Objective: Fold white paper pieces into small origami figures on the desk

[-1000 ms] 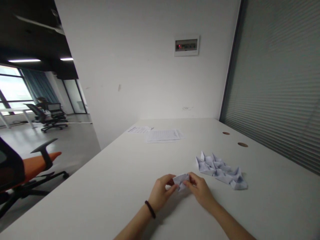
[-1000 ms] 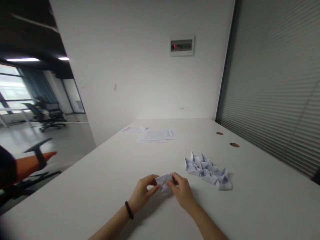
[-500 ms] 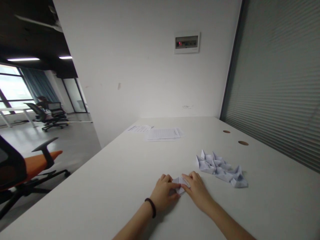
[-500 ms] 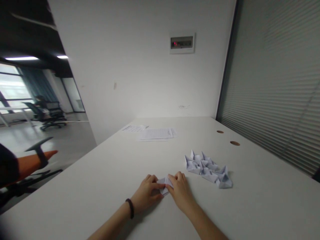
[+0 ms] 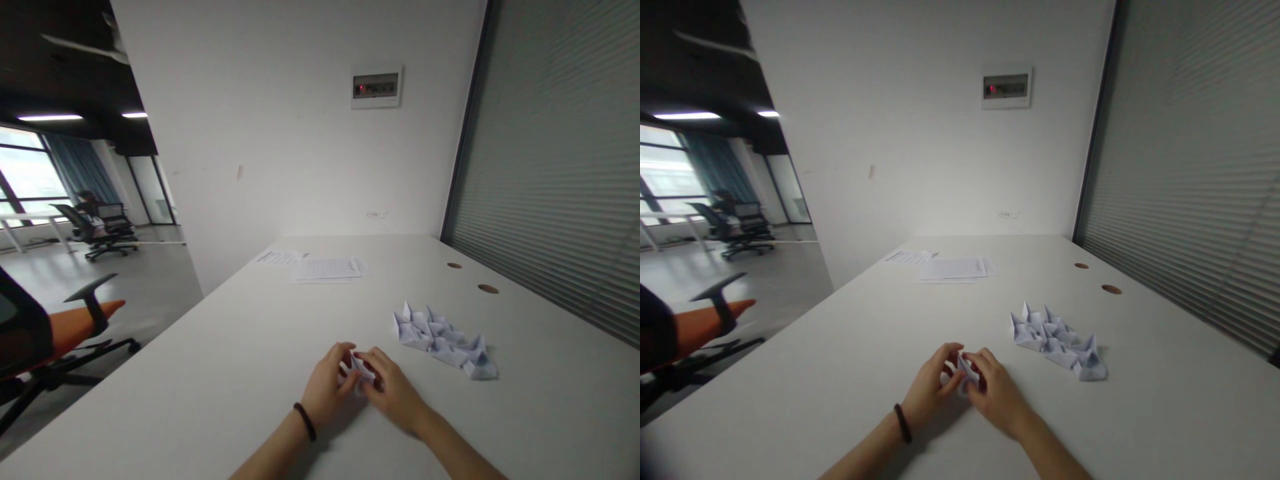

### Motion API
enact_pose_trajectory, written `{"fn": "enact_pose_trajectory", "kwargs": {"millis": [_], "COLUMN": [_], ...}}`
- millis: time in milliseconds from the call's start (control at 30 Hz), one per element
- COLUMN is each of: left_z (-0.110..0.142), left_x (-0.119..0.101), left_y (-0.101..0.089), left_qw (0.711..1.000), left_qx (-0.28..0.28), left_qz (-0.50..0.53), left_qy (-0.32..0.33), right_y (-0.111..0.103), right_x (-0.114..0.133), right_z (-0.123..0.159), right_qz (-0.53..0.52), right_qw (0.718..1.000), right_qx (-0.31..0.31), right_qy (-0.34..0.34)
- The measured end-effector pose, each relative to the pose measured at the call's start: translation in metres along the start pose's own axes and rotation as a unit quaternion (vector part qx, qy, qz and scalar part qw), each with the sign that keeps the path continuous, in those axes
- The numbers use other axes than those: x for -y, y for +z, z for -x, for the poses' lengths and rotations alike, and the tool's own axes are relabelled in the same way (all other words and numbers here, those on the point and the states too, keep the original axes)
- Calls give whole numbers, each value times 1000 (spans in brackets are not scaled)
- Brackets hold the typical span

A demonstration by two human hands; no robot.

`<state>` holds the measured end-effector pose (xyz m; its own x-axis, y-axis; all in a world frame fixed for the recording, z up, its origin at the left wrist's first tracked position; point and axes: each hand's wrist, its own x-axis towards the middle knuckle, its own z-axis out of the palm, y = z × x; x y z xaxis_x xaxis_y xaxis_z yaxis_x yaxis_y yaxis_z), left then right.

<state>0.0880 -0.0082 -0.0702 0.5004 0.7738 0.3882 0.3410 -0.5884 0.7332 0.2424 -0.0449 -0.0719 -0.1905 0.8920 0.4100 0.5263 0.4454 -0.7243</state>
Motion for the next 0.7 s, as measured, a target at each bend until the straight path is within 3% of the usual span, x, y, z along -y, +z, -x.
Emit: {"fn": "enact_pose_trajectory", "kwargs": {"millis": [133, 333, 700], "left_z": [2, 0, -6], "left_x": [-3, -1, -1], "left_y": [4, 8, 7], "left_qw": [1000, 998, 984], "left_qx": [-18, -35, -46], "left_qz": [1, -48, -171], "left_qy": [24, -10, -2], "right_y": [8, 16, 14], "right_x": [-3, -1, -4], "right_z": [-2, -4, -7], "right_qz": [-17, 34, 94], "right_qw": [998, 990, 987], "right_qx": [-64, -130, -118], "right_qy": [11, 50, 53]}}
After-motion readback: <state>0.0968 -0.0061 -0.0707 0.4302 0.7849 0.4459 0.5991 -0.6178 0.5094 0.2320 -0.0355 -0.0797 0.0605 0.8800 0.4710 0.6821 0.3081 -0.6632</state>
